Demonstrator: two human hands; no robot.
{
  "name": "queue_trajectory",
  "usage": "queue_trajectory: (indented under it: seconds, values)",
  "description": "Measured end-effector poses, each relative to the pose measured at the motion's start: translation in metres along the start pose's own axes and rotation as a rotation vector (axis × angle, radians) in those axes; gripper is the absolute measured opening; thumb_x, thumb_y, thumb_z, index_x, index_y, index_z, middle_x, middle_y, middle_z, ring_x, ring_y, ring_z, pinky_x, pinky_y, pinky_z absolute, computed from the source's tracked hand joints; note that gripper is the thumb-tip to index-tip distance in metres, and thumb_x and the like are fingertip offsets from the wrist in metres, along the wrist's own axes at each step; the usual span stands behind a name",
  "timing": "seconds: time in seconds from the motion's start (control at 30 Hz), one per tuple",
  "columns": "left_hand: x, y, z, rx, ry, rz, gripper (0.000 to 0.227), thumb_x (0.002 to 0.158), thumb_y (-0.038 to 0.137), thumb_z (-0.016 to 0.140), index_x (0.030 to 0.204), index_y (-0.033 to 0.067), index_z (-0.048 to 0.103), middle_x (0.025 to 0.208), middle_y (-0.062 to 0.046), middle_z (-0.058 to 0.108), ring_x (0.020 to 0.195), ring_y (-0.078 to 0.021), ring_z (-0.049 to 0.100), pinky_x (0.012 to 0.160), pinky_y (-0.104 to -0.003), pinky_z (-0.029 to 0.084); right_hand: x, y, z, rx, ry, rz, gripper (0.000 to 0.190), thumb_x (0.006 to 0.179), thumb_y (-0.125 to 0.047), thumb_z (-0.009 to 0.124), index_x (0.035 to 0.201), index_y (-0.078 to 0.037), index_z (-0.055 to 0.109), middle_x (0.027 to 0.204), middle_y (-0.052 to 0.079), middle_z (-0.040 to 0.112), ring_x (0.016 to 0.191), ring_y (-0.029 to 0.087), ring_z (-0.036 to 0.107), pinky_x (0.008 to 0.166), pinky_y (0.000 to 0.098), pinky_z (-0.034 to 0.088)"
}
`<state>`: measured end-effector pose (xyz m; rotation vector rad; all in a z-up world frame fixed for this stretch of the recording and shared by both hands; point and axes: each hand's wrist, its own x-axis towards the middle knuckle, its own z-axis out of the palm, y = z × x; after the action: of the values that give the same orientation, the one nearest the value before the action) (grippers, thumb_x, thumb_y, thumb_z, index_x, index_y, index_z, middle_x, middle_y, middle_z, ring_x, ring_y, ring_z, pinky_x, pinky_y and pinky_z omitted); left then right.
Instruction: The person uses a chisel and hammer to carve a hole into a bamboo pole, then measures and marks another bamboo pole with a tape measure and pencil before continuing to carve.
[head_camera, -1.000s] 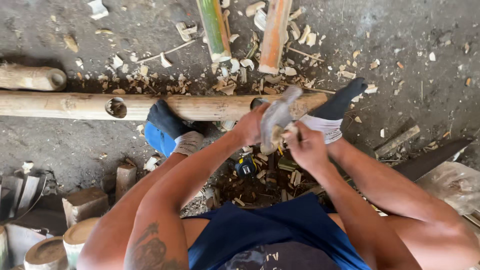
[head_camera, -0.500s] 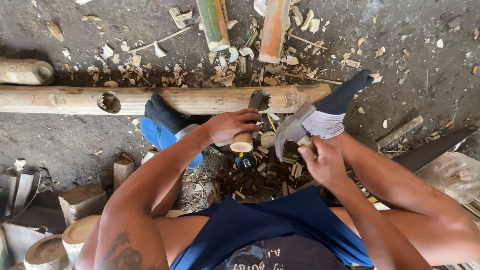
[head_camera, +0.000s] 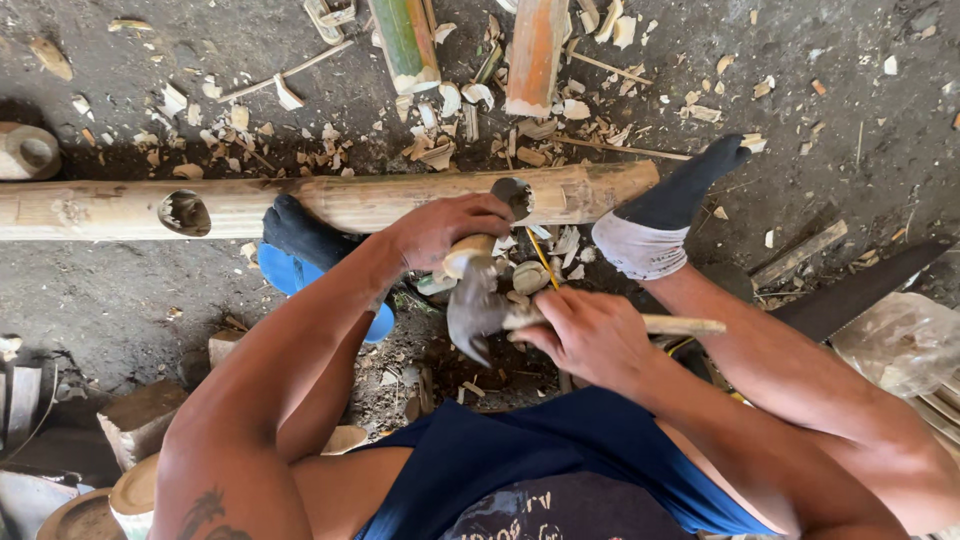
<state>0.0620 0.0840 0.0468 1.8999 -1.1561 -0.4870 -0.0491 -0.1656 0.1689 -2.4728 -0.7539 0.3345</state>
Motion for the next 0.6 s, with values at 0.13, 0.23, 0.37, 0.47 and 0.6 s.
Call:
queue_trajectory:
  seconds: [0.13,0.23,0.37,0.47,0.6]
  values:
    - [0.005,-0.005,-0.004,0.013,0.001,-0.021,0.05,0.072,0.011,0.087,0.118,0.0145,0.068,0.138,-0.006,0.064,0.124,-0.0278,0.065,0.1,-0.04,0.06,0.022,-0.012,-0.021,-0.077,0.064,0.04,0.037,0.094,-0.039,0.072,0.087,-0.007,0.058,0.074,0.006,0.067,0.057,0.024,0.068,0.046,0.0368,0.05]
    - [0.004,-0.008,-0.003,0.007,-0.031,-0.054,0.048,0.071,0.012,0.086,0.115,0.0126,0.067,0.135,-0.009,0.064,0.122,-0.0281,0.065,0.1,-0.041,0.058,0.025,-0.019,-0.03,-0.009,0.152,-0.063,0.038,0.095,-0.042,0.07,0.088,-0.007,0.056,0.072,0.006,0.064,0.059,0.024,0.068,0.049,0.037,0.051]
    - [0.007,-0.005,-0.006,0.023,-0.004,-0.004,0.053,0.071,0.015,0.086,0.119,0.0095,0.066,0.133,-0.013,0.063,0.121,-0.0305,0.063,0.1,-0.042,0.055,0.03,-0.017,-0.025,-0.039,-0.11,0.129,0.041,0.097,-0.047,0.067,0.089,-0.008,0.055,0.07,0.006,0.064,0.051,0.023,0.066,0.042,0.0375,0.05]
    - [0.011,-0.001,-0.013,-0.046,0.012,-0.035,0.044,0.075,0.013,0.086,0.116,0.012,0.069,0.131,-0.011,0.066,0.122,-0.0286,0.064,0.104,-0.041,0.055,0.029,-0.019,-0.025,-0.053,0.005,0.089,0.043,0.097,-0.047,0.067,0.086,-0.008,0.054,0.068,0.006,0.063,0.049,0.022,0.063,0.04,0.0372,0.048]
    - [0.004,-0.016,-0.009,-0.063,0.023,-0.033,0.038,0.077,0.015,0.08,0.113,0.0111,0.068,0.133,-0.01,0.067,0.125,-0.0275,0.065,0.104,-0.039,0.057,0.024,-0.029,-0.032,0.067,0.221,-0.143,0.046,0.103,-0.052,0.059,0.088,-0.01,0.052,0.067,0.004,0.059,0.05,0.018,0.06,0.044,0.0345,0.047]
